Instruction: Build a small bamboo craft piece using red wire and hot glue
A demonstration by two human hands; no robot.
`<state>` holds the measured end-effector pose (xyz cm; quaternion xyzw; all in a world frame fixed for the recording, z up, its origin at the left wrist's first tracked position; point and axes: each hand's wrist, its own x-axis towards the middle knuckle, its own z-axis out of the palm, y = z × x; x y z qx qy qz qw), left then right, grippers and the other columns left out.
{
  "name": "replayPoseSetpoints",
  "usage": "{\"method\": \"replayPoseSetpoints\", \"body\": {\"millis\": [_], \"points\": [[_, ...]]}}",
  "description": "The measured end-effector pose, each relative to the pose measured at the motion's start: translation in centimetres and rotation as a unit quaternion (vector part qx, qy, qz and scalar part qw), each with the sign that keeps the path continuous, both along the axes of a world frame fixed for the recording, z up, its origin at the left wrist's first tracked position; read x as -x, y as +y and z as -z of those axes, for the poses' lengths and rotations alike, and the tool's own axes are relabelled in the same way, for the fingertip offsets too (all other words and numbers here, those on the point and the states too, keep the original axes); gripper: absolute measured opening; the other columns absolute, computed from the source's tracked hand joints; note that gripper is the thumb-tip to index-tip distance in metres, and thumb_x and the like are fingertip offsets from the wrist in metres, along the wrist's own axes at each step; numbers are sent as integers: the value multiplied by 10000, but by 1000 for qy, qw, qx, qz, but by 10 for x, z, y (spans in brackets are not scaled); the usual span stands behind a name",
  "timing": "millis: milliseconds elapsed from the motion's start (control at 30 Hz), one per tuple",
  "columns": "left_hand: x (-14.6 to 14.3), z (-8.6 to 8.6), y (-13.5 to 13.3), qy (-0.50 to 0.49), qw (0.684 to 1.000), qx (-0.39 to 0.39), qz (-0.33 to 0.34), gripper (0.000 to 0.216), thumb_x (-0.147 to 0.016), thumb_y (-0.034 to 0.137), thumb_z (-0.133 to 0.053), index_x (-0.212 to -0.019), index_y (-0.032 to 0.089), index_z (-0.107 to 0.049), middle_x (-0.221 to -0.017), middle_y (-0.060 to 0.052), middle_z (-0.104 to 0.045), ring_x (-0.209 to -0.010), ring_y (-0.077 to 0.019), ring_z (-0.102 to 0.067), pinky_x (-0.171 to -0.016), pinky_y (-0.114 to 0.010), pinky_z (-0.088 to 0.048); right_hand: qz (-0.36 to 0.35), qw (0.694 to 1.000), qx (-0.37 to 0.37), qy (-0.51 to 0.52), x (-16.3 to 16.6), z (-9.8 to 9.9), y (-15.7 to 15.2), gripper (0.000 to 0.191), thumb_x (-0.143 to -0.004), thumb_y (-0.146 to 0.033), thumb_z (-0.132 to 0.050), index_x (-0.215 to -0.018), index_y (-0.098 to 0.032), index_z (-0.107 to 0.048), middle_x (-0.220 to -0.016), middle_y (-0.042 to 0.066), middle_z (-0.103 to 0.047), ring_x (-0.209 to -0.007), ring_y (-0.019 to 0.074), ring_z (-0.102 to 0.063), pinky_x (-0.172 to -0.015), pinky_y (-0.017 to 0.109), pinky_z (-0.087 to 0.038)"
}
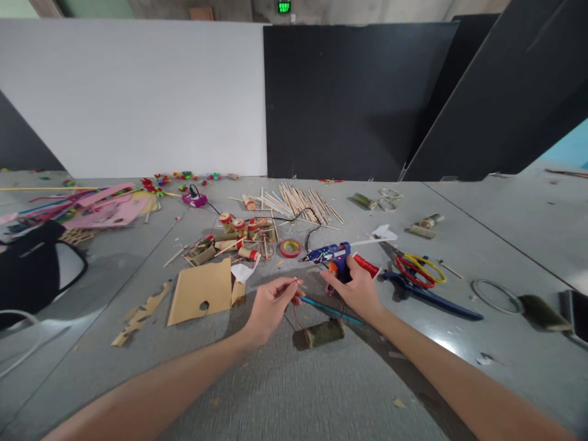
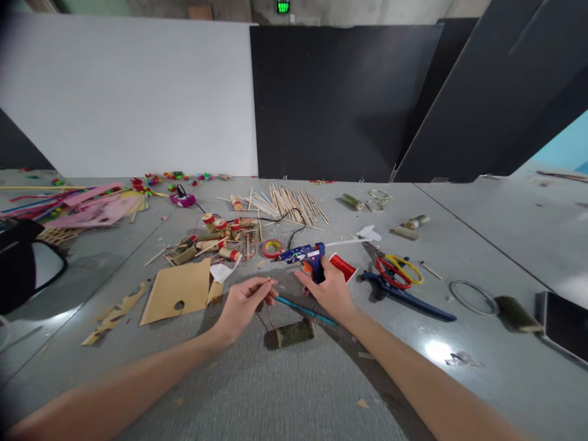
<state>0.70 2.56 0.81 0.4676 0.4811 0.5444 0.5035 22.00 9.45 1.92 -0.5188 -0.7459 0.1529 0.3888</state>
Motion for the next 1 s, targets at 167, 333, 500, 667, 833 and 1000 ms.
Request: {"method": "replayPoseSetpoints", "body": {"millis": [167, 333, 500, 667, 833, 1000], "points": [[1, 0, 1, 4, 1000, 3, -14, 289, -862, 421, -692, -891, 140, -750, -748, -59, -729, -619, -144, -633, -620, -256, -499, -1, 1000, 1, 16, -1, -2, -3, 419, -815, -583, -691, -777, -241, -453, -615, -37, -571, -536, 161, -511, -556, 270, -400], [1, 1, 3, -11, 999, 10, -37, 290, -834, 429, -713, -855, 141, -742, -738, -54, -730, -597, -141, -625, -609, -255, -499, 11, 999, -35, -33, -2, 3, -1, 441, -791, -602, -707, -777, -244, -449, -638, -24, -568, -565, 176, -521, -572, 281, -405], [0, -1, 1, -30, 998, 20, -49, 290, -810, 427, -728, -832, 138, -737, -711, -57, -728, -567, -142, -627, -591, -260, -504, -7, 997, -67, -40, 0, 4, -2, 294, -874, -488, -630, -790, -238, -500, -695, 11, -608, -615, 186, -556, -624, 296, -442], [1, -1, 1, -34, 997, 27, -59, 274, -799, 404, -739, -828, 131, -734, -699, -58, -731, -552, -141, -623, -579, -260, -506, -13, 996, -76, -43, 0, 6, -3, 269, -892, -443, -598, -769, -246, -462, -674, 4, -589, -620, 190, -568, -625, 294, -445], [1, -1, 0, -23, 998, 22, -60, 254, -808, 389, -738, -800, 135, -730, -687, -54, -727, -566, -143, -631, -588, -254, -504, -24, 996, -76, -47, 0, 6, -2, 261, -908, -418, -580, -775, -249, -431, -665, -6, -551, -615, 188, -556, -624, 293, -434], [1, -1, 0, -15, 998, 23, -59, 274, -805, 412, -739, -761, 142, -732, -692, -60, -731, -569, -151, -637, -584, -260, -509, -24, 997, -64, -35, -1, 3, -3, 283, -894, -443, -603, -765, -245, -448, -654, -12, -547, -604, 178, -537, -614, 289, -432]]}}
